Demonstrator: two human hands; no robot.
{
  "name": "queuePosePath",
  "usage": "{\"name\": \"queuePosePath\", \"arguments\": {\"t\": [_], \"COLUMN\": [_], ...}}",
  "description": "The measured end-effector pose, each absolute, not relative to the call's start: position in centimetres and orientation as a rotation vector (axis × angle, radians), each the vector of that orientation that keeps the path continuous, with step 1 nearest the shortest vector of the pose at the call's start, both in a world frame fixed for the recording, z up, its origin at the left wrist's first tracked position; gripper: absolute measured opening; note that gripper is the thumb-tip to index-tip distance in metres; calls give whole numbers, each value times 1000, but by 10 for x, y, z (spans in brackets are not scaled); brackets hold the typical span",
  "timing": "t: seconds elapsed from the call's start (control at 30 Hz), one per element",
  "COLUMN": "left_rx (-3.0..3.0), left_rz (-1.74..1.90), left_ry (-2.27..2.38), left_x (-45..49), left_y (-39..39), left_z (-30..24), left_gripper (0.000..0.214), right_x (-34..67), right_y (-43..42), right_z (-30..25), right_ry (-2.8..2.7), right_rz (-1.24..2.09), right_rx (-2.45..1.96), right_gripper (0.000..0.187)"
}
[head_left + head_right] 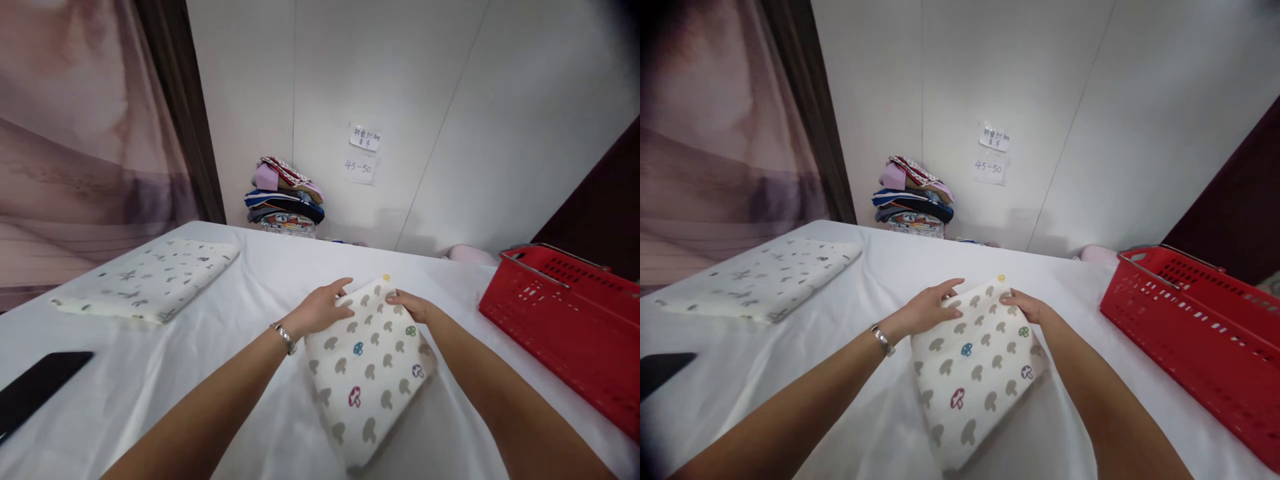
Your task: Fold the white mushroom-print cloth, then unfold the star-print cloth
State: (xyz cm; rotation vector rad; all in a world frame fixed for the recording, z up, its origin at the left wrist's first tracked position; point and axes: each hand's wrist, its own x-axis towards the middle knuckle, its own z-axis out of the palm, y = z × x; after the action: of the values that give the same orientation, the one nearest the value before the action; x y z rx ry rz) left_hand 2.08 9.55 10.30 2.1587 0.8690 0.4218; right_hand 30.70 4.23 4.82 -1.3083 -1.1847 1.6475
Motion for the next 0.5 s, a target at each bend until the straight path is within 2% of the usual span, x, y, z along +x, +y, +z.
{"name": "queuePosePath", "arguments": {"t": [0.23, 0.33, 0.4, 0.5], "left_rx": [2215, 2361, 2545, 2844], "left_rz": [469, 549, 653, 846], "left_ry": [878, 912, 955, 1022], "left_x": [8, 5, 2, -3], "left_y": [84, 85, 86, 84], "left_z": [126, 144, 165, 201], "left_gripper": [69, 67, 66, 62], "right_x": [308, 304, 300, 292], "right_y": [30, 27, 28, 28], "right_z": [104, 130, 149, 177], "right_ry": [-1309, -1378, -1442, -1500], "right_rz": [1465, 1336, 1172, 725], "right_rx": [-1313, -1313, -1310, -1285], "right_gripper": [69, 60, 53, 51]}}
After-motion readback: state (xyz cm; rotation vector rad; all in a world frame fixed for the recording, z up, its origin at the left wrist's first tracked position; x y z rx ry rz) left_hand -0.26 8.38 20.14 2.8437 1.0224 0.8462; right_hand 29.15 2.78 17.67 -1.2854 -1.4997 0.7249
